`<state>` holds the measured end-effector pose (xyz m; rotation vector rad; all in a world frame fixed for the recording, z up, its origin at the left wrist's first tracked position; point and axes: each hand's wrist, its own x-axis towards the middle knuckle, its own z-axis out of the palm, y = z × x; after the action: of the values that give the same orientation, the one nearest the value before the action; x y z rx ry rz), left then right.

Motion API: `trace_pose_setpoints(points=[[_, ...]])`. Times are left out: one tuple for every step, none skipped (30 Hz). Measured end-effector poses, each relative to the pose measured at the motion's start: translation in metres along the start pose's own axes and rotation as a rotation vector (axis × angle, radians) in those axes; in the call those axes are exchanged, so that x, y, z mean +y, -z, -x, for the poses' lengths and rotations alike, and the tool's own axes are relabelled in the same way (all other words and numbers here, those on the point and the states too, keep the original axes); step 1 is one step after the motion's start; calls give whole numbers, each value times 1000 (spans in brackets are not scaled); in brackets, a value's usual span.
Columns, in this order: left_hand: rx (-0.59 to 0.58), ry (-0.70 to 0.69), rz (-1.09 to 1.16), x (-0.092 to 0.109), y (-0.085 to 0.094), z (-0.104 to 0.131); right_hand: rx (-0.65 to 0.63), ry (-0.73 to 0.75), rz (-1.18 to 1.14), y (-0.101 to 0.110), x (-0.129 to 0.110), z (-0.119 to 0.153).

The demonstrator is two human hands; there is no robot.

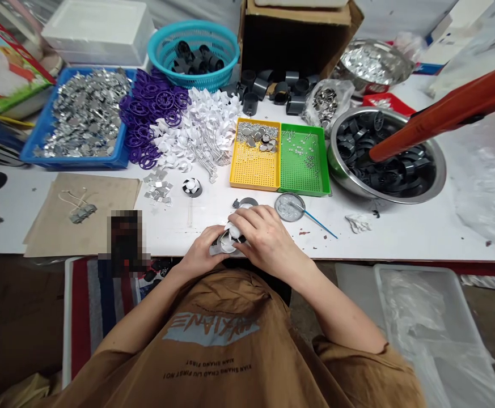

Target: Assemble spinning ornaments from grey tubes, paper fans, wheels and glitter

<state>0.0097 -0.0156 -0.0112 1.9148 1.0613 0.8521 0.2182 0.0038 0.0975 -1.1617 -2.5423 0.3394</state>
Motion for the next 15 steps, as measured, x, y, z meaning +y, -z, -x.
trace_pose_setpoints(points=[[-8,-34,-16,1,3,-2,15,-2,-4,-2,1,1],[-5,-56,-22,2,5,-3,31,-5,-11,-3,2,2],[8,-65,-24,4,7,-5,51,-8,-22,-4,3,3],[32,-65,-24,6,9,-7,74,-12,-37,-4,4,4],[63,-59,-25,7,10,-8,100,-15,-55,-3,4,5],[98,-52,-26,9,11,-9,129,-17,-73,-2,4,6],[133,-47,-26,11,11,-9,158,-20,-89,0,5,7],[168,-45,-23,13,11,-10,183,-23,-100,3,5,9],[200,-45,-16,15,12,-10,201,-28,-108,6,5,10],[228,-47,-5,16,13,-11,213,-35,-112,8,6,11],[251,-54,5,18,14,-11,219,-40,-117,11,7,13],[266,-65,12,20,15,-11,221,-43,-126,14,8,15],[270,-78,16,21,17,-10,223,-42,-139,16,9,17],[266,-89,17,23,19,-10,225,-40,-159,18,10,19],[261,-93,15,24,20,-10,225,-38,-182,19,11,21]])
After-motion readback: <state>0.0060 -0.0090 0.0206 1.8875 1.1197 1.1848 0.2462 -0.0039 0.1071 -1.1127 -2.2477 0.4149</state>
